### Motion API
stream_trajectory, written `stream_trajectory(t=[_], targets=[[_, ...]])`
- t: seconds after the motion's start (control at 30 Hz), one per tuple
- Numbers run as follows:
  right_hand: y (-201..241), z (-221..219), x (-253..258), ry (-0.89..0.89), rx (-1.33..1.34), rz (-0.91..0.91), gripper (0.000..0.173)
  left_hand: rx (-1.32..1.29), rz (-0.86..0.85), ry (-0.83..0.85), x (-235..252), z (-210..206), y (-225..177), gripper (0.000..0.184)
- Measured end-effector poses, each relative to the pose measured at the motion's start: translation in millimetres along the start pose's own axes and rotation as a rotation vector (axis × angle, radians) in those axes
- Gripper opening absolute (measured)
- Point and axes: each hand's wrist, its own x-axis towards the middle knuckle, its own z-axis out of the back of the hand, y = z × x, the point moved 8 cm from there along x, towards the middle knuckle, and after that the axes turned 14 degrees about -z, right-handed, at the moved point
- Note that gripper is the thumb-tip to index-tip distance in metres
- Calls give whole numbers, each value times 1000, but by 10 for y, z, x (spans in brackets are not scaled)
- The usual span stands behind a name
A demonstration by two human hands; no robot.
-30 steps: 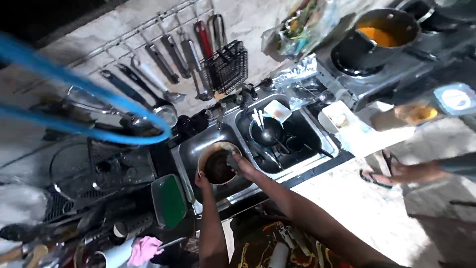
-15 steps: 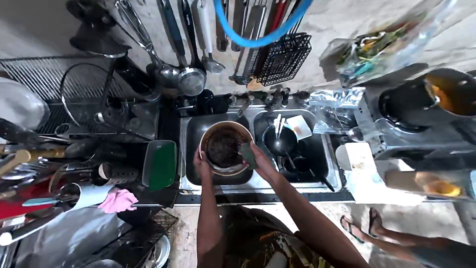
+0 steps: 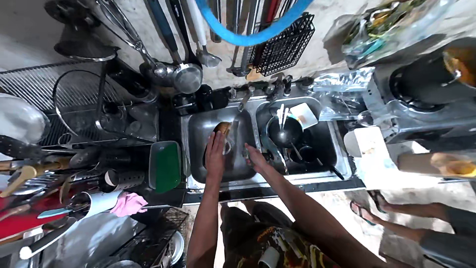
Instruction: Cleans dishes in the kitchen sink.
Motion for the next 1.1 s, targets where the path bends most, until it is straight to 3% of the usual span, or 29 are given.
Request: stream_trajectory(t=[0.17, 0.27, 0.37, 0.5, 0.67, 0.87, 0.97, 1.1], targets=[[-3, -113, 128, -37, -13, 11, 42, 3, -64, 3, 103, 140, 98, 64], [16, -196, 108, -72, -28, -4, 43, -166, 83, -164, 87, 205, 457, 51], [46, -322, 144, -56, -92, 47, 49, -321, 332, -290, -105, 12, 1003, 42], [85, -482, 307, -152, -501, 150, 58, -493, 496, -339, -407, -448, 1468, 37], [108, -691, 539, -274, -1005, 433, 64, -632, 645, -333, -775, -1036, 1756, 35], [-202, -686, 1011, -413, -1617, 362, 44, -700, 832, -312, -1113, -1546, 1890, 35], [-355, -639, 1070, -298, -1610, 368, 37, -717, 864, -283, -1212, -1699, 1943, 37], [-615, -1131, 1020, 93, -1435, 566, 34, -812, 870, -311, -1225, -1697, 1936, 37]])
